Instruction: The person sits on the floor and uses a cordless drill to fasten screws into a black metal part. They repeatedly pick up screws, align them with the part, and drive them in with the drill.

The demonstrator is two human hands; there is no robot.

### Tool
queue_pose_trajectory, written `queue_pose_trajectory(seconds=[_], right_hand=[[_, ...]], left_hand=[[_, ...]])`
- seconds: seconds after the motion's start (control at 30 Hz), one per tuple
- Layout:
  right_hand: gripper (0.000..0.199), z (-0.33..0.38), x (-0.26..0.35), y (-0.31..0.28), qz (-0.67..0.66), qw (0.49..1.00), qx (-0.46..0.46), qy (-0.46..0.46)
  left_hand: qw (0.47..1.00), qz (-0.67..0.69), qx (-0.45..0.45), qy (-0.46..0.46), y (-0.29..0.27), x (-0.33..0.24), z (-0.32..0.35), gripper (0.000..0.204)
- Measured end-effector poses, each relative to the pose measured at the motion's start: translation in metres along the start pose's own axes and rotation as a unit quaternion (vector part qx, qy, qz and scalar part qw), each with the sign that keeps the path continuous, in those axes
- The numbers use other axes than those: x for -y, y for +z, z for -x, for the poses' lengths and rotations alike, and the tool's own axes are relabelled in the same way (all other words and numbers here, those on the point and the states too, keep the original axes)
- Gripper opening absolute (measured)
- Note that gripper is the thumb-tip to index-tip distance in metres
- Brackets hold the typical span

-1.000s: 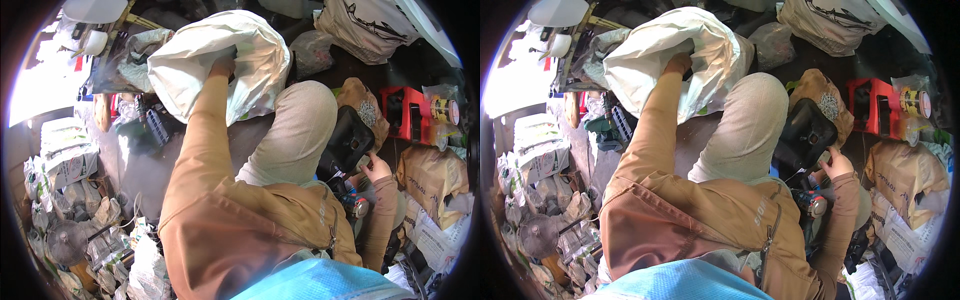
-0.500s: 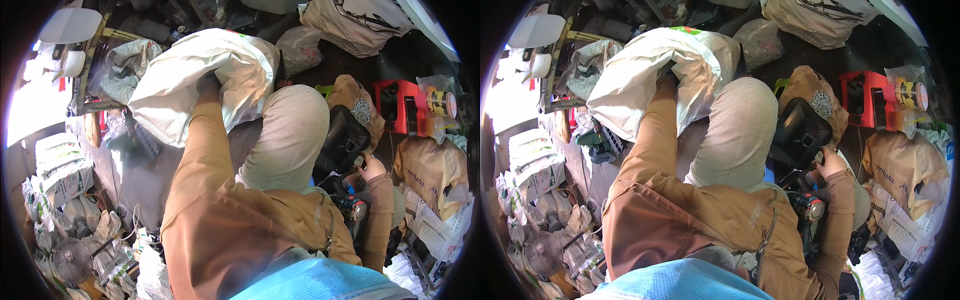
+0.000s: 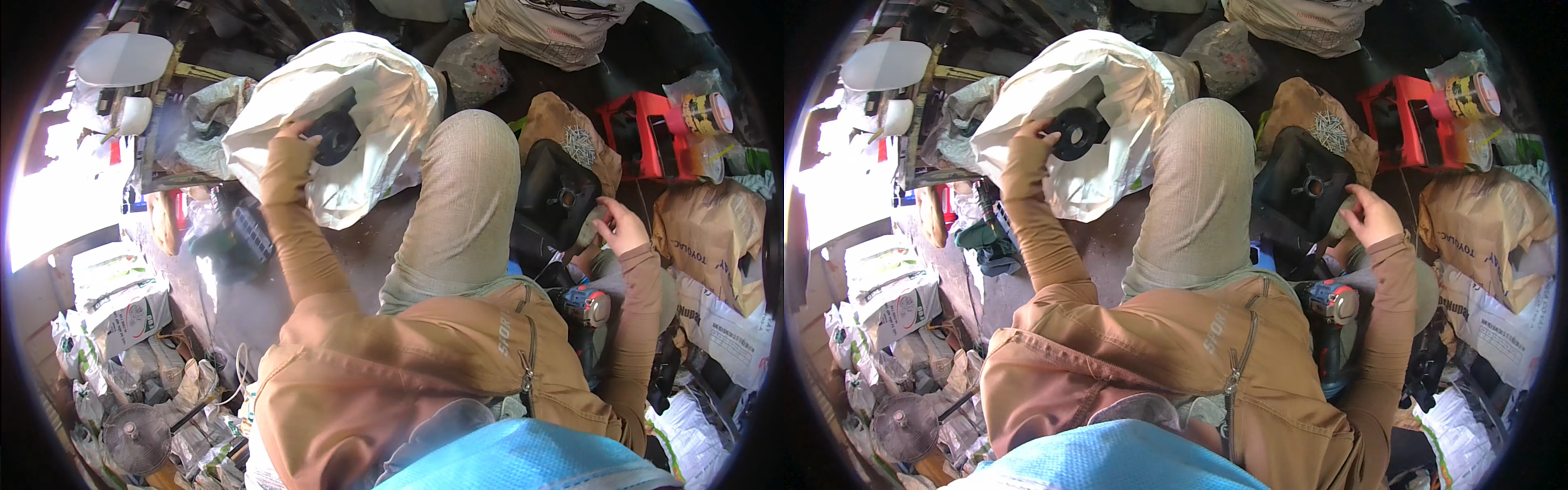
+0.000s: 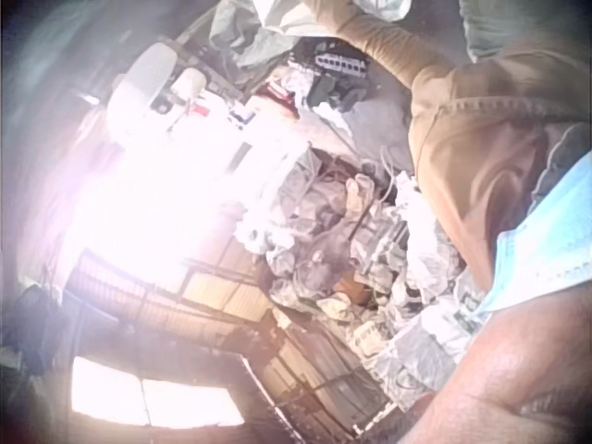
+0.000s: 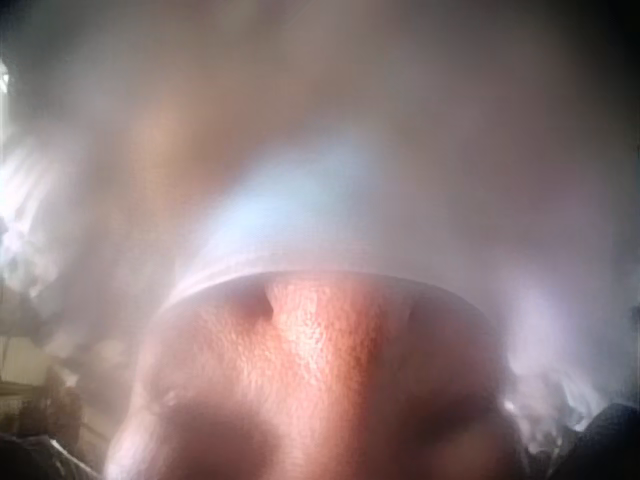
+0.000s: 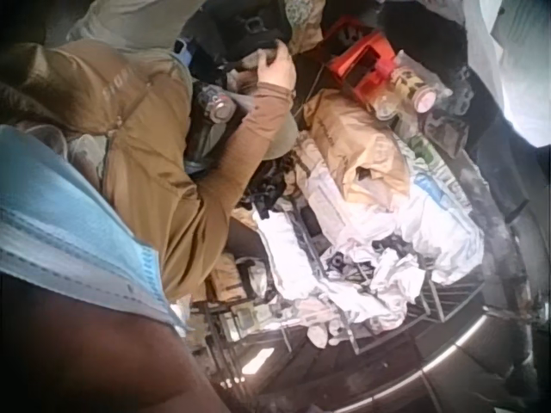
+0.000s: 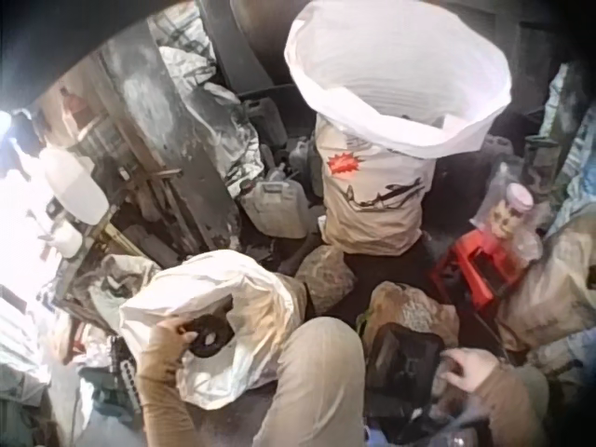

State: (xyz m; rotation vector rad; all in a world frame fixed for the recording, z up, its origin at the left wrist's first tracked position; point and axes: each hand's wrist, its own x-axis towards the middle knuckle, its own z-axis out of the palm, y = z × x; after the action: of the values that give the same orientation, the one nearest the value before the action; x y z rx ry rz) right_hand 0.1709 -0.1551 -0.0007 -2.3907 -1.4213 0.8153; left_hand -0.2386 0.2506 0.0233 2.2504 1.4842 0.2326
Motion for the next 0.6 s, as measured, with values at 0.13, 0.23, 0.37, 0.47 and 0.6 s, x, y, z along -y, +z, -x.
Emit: queue_pose_trajectory(seconds=[0.13, 0.23, 0.37, 0.47, 0.6], right_hand=[[0.027, -0.001, 0.028, -0.010, -0.206, 0.970, -0.117, -0.051], [0.026, 0.004, 0.052, -0.028, -0.449, 0.880, -0.093, -0.123], [0.039, 0.008, 0.064, -0.048, -0.631, 0.759, -0.064, -0.149], [0.036, 0.011, 0.048, -0.039, -0.700, 0.705, -0.088, -0.073], [0.031, 0.015, 0.017, 0.006, -0.668, 0.737, -0.070, 0.075]], left_hand=[[0.908, 0.411, 0.048, 0.069, -0.054, -0.083, 0.038, 0.037], [0.849, 0.495, 0.129, 0.134, -0.046, -0.170, 0.046, 0.036], [0.803, 0.513, 0.279, 0.119, 0.010, -0.267, 0.060, 0.039], [0.763, 0.505, 0.384, 0.123, 0.069, -0.301, 0.066, 0.036], [0.788, 0.404, 0.465, -0.010, 0.139, -0.285, 0.075, 0.028]])
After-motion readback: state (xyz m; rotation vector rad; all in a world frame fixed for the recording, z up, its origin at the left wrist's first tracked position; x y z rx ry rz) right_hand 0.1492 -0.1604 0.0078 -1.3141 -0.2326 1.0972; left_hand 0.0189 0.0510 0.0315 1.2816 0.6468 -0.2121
